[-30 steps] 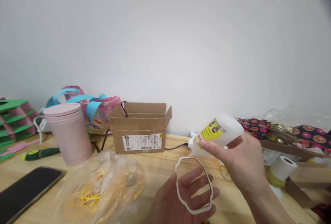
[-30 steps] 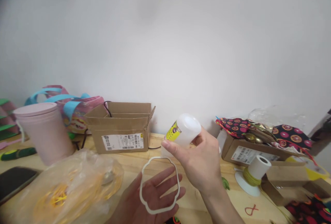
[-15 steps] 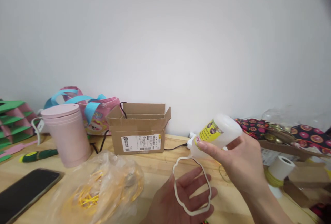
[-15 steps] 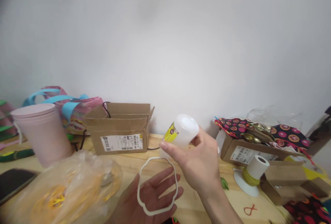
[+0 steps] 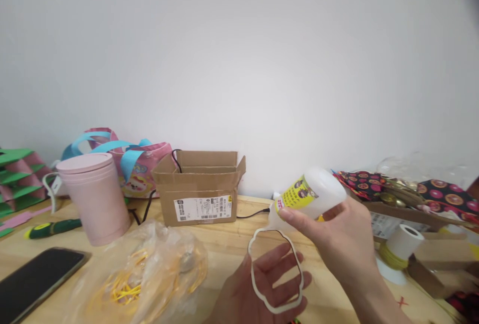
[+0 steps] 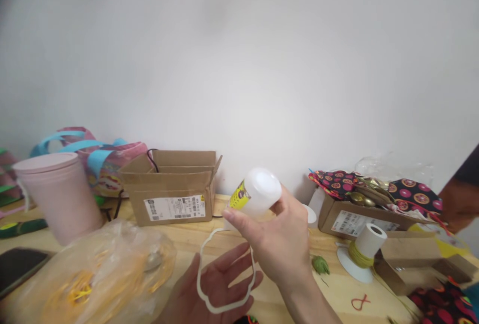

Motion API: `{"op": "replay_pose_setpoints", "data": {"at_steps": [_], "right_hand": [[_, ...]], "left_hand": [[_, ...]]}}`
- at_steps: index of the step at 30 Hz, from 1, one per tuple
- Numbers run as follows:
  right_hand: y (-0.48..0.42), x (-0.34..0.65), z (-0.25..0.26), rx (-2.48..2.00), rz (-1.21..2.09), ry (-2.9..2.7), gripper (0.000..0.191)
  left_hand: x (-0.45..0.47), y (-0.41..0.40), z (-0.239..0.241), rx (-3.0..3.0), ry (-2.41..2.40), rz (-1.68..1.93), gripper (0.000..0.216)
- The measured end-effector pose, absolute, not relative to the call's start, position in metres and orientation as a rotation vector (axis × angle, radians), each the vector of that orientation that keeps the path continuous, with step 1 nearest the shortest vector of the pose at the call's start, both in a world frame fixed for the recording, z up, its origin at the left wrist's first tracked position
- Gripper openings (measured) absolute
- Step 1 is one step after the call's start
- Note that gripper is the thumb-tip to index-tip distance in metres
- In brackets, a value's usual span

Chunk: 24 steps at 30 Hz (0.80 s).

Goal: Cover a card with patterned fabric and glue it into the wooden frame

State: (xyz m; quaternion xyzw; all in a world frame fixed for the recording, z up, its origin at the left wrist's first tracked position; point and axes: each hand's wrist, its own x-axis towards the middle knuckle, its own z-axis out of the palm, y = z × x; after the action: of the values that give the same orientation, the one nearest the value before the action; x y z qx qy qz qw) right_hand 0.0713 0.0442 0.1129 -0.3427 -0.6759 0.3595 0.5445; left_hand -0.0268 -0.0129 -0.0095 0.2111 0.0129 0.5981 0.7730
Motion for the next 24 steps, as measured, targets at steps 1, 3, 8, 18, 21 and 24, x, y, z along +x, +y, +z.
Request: {"op": "replay_pose_setpoints", "data": {"at_steps": [1, 3, 8, 18, 21, 24], "right_hand": [[0.044, 0.071, 0.113, -0.809, 0.854, -1.596, 0.026], [0.043, 0.07, 0.113, -0.802, 0.887, -1.592, 0.024], [0.041, 0.069, 0.113, -0.771, 0.931, -1.625, 0.023], [0.046, 0.072, 0.114, -0.733, 0.952, -1.65, 0.025], [0.051, 0.075, 0.114, -0.692, 0.866, -1.675, 0.026], [0.055, 0.077, 0.114, -0.68, 0.82, -1.675, 0.026]], "left_hand": [[-0.027, -0.013, -0.01, 0.46, 0.026, 1.296, 0.067], [-0.027, -0.013, -0.01, 0.462, 0.025, 1.294, 0.065], [-0.027, -0.013, -0.01, 0.463, 0.02, 1.298, 0.066], [-0.028, -0.012, -0.009, 0.484, 0.038, 1.328, 0.067], [-0.03, -0.012, -0.009, 0.496, 0.021, 1.337, 0.067], [-0.031, -0.012, -0.009, 0.518, 0.015, 1.331, 0.067]]}}
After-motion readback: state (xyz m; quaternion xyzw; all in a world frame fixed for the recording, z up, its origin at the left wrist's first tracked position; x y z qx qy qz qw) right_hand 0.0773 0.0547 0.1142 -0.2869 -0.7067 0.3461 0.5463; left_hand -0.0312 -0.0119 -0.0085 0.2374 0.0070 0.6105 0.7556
